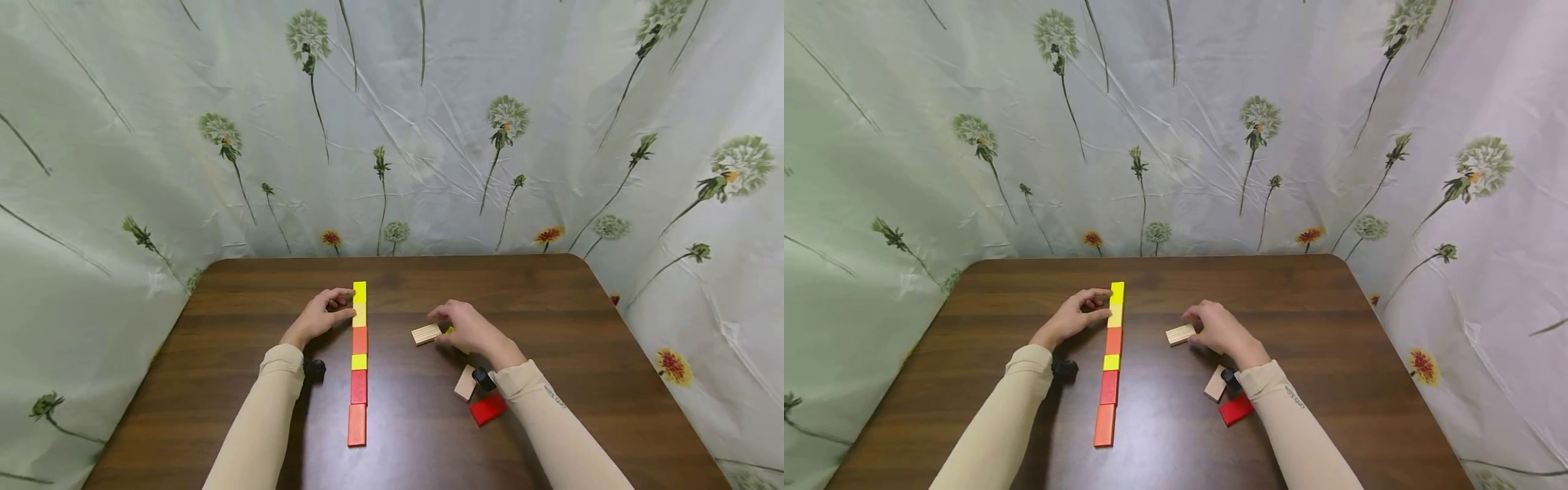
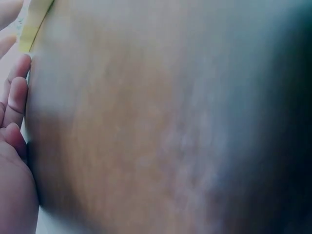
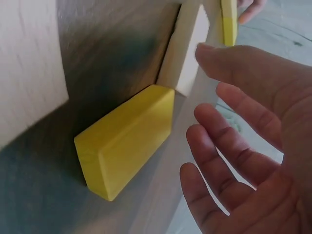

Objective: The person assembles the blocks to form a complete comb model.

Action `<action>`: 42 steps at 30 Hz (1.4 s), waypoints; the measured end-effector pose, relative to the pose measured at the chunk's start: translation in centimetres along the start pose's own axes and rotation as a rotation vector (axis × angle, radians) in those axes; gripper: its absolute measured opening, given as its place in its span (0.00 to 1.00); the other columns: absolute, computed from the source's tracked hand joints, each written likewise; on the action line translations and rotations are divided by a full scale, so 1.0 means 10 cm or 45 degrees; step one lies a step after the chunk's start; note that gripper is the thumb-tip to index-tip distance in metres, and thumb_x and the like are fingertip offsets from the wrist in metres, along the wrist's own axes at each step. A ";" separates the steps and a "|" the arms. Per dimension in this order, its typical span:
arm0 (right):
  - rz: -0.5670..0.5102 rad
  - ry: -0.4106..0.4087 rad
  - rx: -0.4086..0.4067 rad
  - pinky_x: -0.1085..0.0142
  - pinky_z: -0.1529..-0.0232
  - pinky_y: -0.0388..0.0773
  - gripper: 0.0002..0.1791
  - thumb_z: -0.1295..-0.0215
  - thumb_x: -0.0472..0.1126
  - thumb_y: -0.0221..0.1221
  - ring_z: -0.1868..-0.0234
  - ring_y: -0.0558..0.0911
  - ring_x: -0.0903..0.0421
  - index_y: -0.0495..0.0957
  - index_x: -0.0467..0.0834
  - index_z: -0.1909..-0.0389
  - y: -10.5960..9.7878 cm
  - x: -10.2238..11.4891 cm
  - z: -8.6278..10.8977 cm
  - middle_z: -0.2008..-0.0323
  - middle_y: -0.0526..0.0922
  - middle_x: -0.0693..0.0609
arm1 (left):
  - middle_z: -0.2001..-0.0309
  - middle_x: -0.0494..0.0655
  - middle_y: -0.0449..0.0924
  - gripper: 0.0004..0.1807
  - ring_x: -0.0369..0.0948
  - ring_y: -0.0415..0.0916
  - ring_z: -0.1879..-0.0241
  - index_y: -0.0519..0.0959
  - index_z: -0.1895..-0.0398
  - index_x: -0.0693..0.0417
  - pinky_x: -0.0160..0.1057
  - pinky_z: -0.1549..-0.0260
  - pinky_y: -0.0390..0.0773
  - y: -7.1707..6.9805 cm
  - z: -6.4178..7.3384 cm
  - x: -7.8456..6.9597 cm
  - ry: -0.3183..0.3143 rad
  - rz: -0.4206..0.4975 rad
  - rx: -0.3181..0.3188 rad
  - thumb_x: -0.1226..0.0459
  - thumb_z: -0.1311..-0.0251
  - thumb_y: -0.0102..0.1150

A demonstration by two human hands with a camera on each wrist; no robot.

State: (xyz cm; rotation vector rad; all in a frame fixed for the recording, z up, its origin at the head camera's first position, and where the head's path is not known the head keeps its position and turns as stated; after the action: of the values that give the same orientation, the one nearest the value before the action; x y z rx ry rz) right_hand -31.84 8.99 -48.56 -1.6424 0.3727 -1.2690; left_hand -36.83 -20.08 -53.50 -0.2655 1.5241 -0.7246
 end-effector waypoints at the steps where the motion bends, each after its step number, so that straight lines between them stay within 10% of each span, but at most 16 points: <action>1: 0.005 -0.004 0.008 0.49 0.39 0.84 0.22 0.39 0.33 0.75 0.44 0.87 0.44 0.86 0.37 0.42 0.01 0.00 -0.03 0.49 0.88 0.43 | 0.43 0.56 0.78 0.28 0.52 0.73 0.44 0.79 0.29 0.50 0.49 0.43 0.75 -0.01 0.01 0.01 0.001 -0.006 -0.002 0.56 0.30 0.71; 31: -0.007 0.096 0.089 0.56 0.48 0.86 0.14 0.37 0.38 0.77 0.57 0.84 0.54 0.90 0.39 0.52 0.08 -0.20 -0.39 0.58 0.90 0.48 | 0.42 0.55 0.79 0.29 0.52 0.72 0.42 0.79 0.27 0.46 0.55 0.40 0.74 0.08 -0.04 -0.02 0.036 -0.114 0.029 0.54 0.29 0.70; 42: -0.040 0.124 -0.029 0.58 0.52 0.83 0.13 0.35 0.42 0.76 0.60 0.81 0.54 0.89 0.40 0.53 0.00 -0.25 -0.70 0.61 0.88 0.47 | 0.41 0.54 0.79 0.28 0.51 0.72 0.41 0.79 0.27 0.46 0.55 0.39 0.75 0.08 -0.04 0.00 0.054 -0.122 0.026 0.54 0.29 0.70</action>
State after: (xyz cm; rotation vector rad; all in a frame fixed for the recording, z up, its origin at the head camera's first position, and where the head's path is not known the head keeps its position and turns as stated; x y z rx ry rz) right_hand -38.91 7.21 -50.16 -1.6150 0.4240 -1.3763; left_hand -37.00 -19.30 -53.98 -0.3110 1.5515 -0.8252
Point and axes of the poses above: each hand's wrist, its own z-axis away from the middle knuckle, its own y-axis out of the palm, x = y × z, the point moved 9 cm from there along -z, towards the middle knuckle
